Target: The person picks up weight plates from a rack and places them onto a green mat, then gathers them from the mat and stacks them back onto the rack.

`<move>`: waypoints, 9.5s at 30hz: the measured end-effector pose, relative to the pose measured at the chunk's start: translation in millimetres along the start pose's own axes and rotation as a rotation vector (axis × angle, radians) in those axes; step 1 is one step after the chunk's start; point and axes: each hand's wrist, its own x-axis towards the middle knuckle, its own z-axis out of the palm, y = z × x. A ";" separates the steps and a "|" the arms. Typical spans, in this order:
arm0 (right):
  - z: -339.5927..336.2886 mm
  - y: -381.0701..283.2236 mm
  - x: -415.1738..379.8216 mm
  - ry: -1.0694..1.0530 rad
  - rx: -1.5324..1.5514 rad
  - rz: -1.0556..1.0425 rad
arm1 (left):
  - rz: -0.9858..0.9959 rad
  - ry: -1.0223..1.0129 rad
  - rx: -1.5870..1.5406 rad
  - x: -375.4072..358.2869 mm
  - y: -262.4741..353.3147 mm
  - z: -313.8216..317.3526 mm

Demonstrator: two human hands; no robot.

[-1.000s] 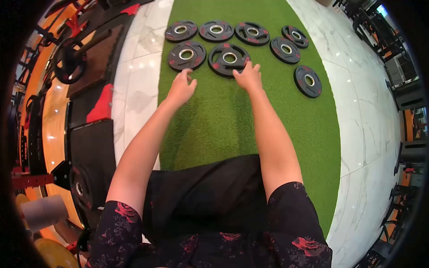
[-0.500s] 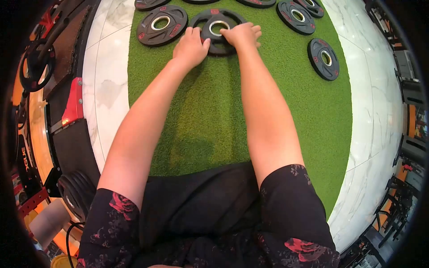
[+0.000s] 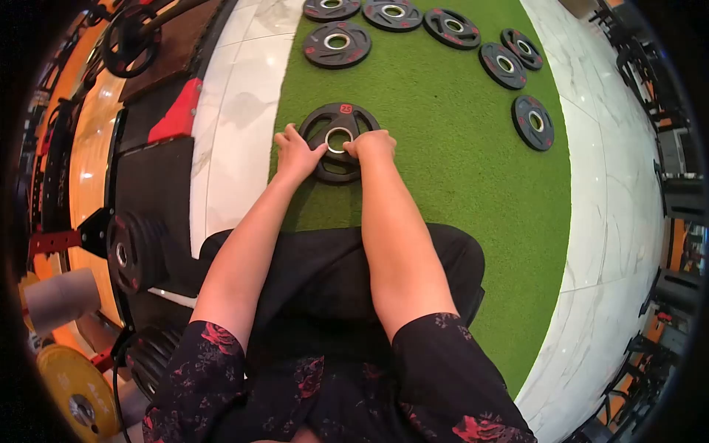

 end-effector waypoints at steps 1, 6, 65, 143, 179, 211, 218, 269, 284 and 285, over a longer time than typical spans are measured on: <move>10.4 -4.7 -4.6 -0.003 0.013 -0.010 | -0.013 0.014 0.001 7.1 -13.4 -0.3; 11.0 -5.1 -59.1 0.227 -0.016 -0.106 | -0.042 -0.175 -0.083 7.0 -55.7 -3.9; 220.9 -305.0 -188.1 -0.095 -0.305 -0.915 | -0.550 0.057 0.443 109.7 -326.6 -254.6; 26.1 -30.6 -58.3 0.240 -0.122 -0.450 | -0.069 -0.231 0.272 30.7 -19.1 -25.8; 240.0 -315.3 -190.4 -0.409 0.144 -0.917 | -0.324 -0.080 0.353 119.7 -359.7 -277.7; 245.4 -330.2 -185.8 0.138 -0.316 -1.340 | -0.474 -0.108 0.253 140.6 -394.1 -299.4; 258.5 -318.5 -182.1 -0.314 -0.227 -1.105 | -0.512 -0.157 0.173 150.7 -413.0 -301.7; -289.0 359.6 137.4 0.682 0.335 -0.020 | 0.512 -0.472 -0.177 24.1 399.8 197.5; -266.1 338.8 193.8 0.997 0.163 0.005 | 0.391 -0.216 0.131 4.2 477.8 313.4; -253.6 330.3 180.4 0.966 0.136 0.018 | 0.374 -0.222 0.153 -2.6 463.7 299.4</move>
